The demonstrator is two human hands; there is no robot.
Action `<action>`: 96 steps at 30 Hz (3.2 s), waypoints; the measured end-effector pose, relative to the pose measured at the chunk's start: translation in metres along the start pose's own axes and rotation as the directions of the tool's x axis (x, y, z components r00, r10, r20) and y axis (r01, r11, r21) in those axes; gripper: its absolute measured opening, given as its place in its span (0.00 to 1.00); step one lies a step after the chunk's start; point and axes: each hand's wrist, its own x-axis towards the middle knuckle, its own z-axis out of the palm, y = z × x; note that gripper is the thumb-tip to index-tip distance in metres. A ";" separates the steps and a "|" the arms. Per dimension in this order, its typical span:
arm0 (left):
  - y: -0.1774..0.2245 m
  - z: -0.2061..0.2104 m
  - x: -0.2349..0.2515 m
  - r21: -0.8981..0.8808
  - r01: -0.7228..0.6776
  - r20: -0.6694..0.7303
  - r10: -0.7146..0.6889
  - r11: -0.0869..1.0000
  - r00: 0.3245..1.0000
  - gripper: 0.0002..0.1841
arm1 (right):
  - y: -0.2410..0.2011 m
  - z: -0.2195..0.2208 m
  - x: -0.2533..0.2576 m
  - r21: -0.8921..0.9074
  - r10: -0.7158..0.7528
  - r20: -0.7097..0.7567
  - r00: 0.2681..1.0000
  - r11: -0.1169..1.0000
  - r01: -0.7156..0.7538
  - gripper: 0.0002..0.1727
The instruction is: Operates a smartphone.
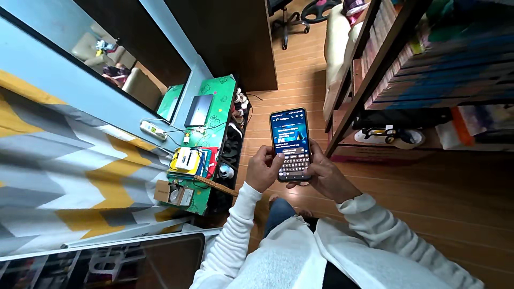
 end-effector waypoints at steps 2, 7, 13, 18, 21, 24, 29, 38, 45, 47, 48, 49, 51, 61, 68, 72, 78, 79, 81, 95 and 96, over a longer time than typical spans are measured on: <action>0.001 0.001 0.001 0.006 0.014 0.008 -0.014 1.000 1.000 0.13 | 0.001 -0.001 -0.001 -0.004 -0.004 -0.004 1.000 1.000 0.004 0.42; 0.002 0.002 0.000 0.007 0.012 0.023 -0.012 1.000 1.000 0.14 | 0.001 -0.002 -0.003 -0.017 -0.012 -0.006 1.000 1.000 0.012 0.42; 0.003 0.003 -0.002 -0.016 0.003 0.015 -0.003 1.000 1.000 0.12 | 0.002 -0.003 -0.004 0.005 -0.016 -0.020 1.000 1.000 0.016 0.26; 0.003 0.001 -0.004 -0.012 -0.030 0.024 0.030 0.999 0.999 0.12 | 0.001 -0.001 -0.002 0.006 0.000 -0.065 0.998 1.000 0.000 0.22; 0.002 0.000 -0.006 -0.016 -0.045 0.041 0.045 0.999 0.998 0.13 | 0.000 0.004 -0.002 0.006 0.013 -0.119 0.993 1.000 -0.013 0.21; 0.001 -0.001 -0.007 -0.026 -0.057 0.053 0.059 0.998 0.997 0.13 | 0.001 0.005 -0.002 0.002 0.014 -0.129 0.992 1.000 -0.013 0.21; -0.003 -0.003 -0.009 -0.039 -0.041 0.069 0.043 0.998 0.997 0.15 | 0.003 0.006 -0.003 0.005 0.007 -0.102 0.995 1.000 -0.007 0.22; -0.008 -0.008 -0.011 -0.065 -0.016 0.067 0.020 0.998 0.998 0.16 | 0.008 0.004 -0.002 -0.005 -0.006 -0.010 1.000 1.000 0.006 0.31; -0.009 -0.011 -0.010 -0.069 -0.020 0.058 0.024 0.997 0.998 0.16 | 0.007 0.004 0.001 -0.005 0.005 0.042 0.999 1.000 -0.005 0.40; -0.008 -0.012 -0.010 -0.061 -0.008 0.064 0.011 0.998 0.998 0.17 | 0.007 0.004 0.002 -0.008 0.009 0.043 0.999 1.000 -0.008 0.40; -0.008 -0.012 -0.009 -0.057 -0.006 0.067 0.009 0.998 0.998 0.17 | 0.007 0.004 0.002 -0.013 0.010 0.043 0.999 1.000 -0.010 0.40; -0.009 -0.012 -0.009 -0.057 -0.004 0.070 0.008 0.998 0.998 0.17 | 0.007 0.004 0.002 -0.018 0.011 0.042 0.999 1.000 -0.010 0.40; -0.008 -0.012 -0.008 -0.057 0.004 0.075 0.000 0.998 0.997 0.17 | 0.006 0.003 0.003 -0.025 0.011 0.036 0.999 1.000 -0.010 0.41; -0.008 -0.012 -0.006 -0.065 0.013 0.086 -0.007 0.998 0.996 0.18 | 0.008 0.002 0.006 0.003 0.012 0.027 1.000 1.000 -0.012 0.39; -0.007 -0.015 -0.009 -0.074 0.004 0.092 0.002 0.997 0.996 0.18 | 0.009 0.002 0.005 -0.002 0.003 0.058 0.998 1.000 -0.003 0.43; -0.008 -0.016 -0.011 -0.055 -0.017 0.094 0.022 0.998 0.995 0.19 | 0.011 0.002 0.004 -0.016 0.000 0.066 0.998 1.000 0.001 0.42; -0.006 -0.014 -0.012 -0.065 -0.018 0.102 0.024 0.998 0.994 0.21 | 0.008 0.004 0.002 -0.011 0.003 0.048 0.999 1.000 -0.002 0.43; -0.006 -0.013 -0.012 -0.066 -0.020 0.106 0.027 0.998 0.994 0.21 | 0.007 0.004 0.001 -0.011 0.000 0.047 0.999 1.000 0.000 0.43; -0.006 -0.014 -0.010 -0.061 -0.029 0.127 0.037 0.998 0.991 0.22 | 0.006 0.003 0.001 -0.007 -0.010 0.040 0.999 1.000 0.010 0.43; -0.007 -0.010 -0.005 -0.060 -0.027 0.158 0.036 0.998 0.987 0.26 | 0.007 -0.001 0.004 0.012 -0.030 0.043 0.999 1.000 0.029 0.41; -0.008 -0.010 -0.005 -0.061 -0.027 0.155 0.036 0.998 0.987 0.26 | 0.008 -0.002 0.005 0.027 -0.032 0.054 0.998 0.999 0.030 0.39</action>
